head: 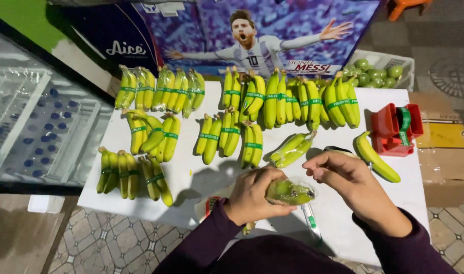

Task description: Wrapping bunches of green bananas in clear plastic film for retail packaging.

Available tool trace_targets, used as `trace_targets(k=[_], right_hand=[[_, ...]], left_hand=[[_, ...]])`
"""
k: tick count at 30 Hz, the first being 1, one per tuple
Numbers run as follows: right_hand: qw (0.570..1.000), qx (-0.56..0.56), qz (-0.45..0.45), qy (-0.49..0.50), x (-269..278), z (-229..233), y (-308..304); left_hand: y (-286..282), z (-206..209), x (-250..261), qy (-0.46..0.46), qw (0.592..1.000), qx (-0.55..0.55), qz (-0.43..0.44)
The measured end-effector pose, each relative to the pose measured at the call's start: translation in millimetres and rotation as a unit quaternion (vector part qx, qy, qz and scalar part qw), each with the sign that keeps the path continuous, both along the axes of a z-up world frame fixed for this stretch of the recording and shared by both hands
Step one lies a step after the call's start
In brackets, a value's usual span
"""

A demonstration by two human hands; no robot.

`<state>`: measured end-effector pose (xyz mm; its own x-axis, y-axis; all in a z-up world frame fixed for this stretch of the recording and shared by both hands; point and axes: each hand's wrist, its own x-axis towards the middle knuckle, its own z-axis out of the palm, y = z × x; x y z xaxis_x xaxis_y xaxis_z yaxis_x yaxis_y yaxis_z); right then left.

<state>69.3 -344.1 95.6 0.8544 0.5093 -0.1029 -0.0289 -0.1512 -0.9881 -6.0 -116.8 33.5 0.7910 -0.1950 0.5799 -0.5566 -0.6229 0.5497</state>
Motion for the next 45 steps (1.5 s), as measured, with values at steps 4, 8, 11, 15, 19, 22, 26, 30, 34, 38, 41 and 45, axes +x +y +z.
trace_targets(k=[4, 8, 11, 15, 19, 22, 26, 30, 34, 38, 41, 45], right_hand=[[0.991, -0.075, 0.074, -0.084, 6.2, 18.9, 7.3], [0.98, -0.105, 0.149, -0.076, 4.3, 25.6, -1.7], [0.97, -0.129, 0.192, -0.075, 2.5, 29.8, 2.8], [0.979, -0.05, 0.169, -0.098, -4.1, 16.5, 11.4], [0.969, -0.081, 0.059, -0.225, -13.1, 11.9, 3.6], [0.964, -0.038, 0.012, -0.264, -14.6, 4.7, 5.6], [0.951, -0.046, 0.055, -0.302, -3.9, 4.3, 0.6], [0.943, -0.066, 0.119, -0.304, 2.6, 9.1, -5.1], [0.944, -0.069, 0.141, -0.29, 4.9, -2.7, 2.9], [0.954, 0.005, 0.092, -0.285, -1.7, -18.0, 17.4], [0.958, 0.013, -0.007, -0.287, -9.2, -31.0, 27.6], [0.947, -0.013, -0.097, -0.307, -10.6, -51.6, 26.6]], left_hand=[[9.2, -4.2, -0.4, -0.028, 0.998, 0.048, 0.004], [8.1, -2.6, -10.6, 0.005, 0.996, 0.084, -0.007], [8.7, 6.2, -9.8, -0.002, 0.996, 0.088, -0.004], [8.5, 7.0, -8.5, -0.004, 0.995, 0.097, -0.003], [8.3, 1.9, -9.2, -0.018, 0.996, 0.089, 0.017], [10.9, 4.1, -5.1, -0.014, 0.996, 0.084, 0.007], [13.6, 4.4, -2.0, -0.01, 0.993, 0.121, 0.007], [13.1, 0.1, -0.2, -0.002, 0.992, 0.123, 0.007], [10.8, 0.4, 1.3, 0.016, 0.993, 0.12, -0.009], [8.7, -2.9, 1.1, 0.019, 0.994, 0.111, -0.004], [9.2, -6.0, 7.1, 0.05, 0.993, 0.107, 0.015], [9.5, -11.6, 10.8, 0.178, 0.977, 0.109, 0.04]])
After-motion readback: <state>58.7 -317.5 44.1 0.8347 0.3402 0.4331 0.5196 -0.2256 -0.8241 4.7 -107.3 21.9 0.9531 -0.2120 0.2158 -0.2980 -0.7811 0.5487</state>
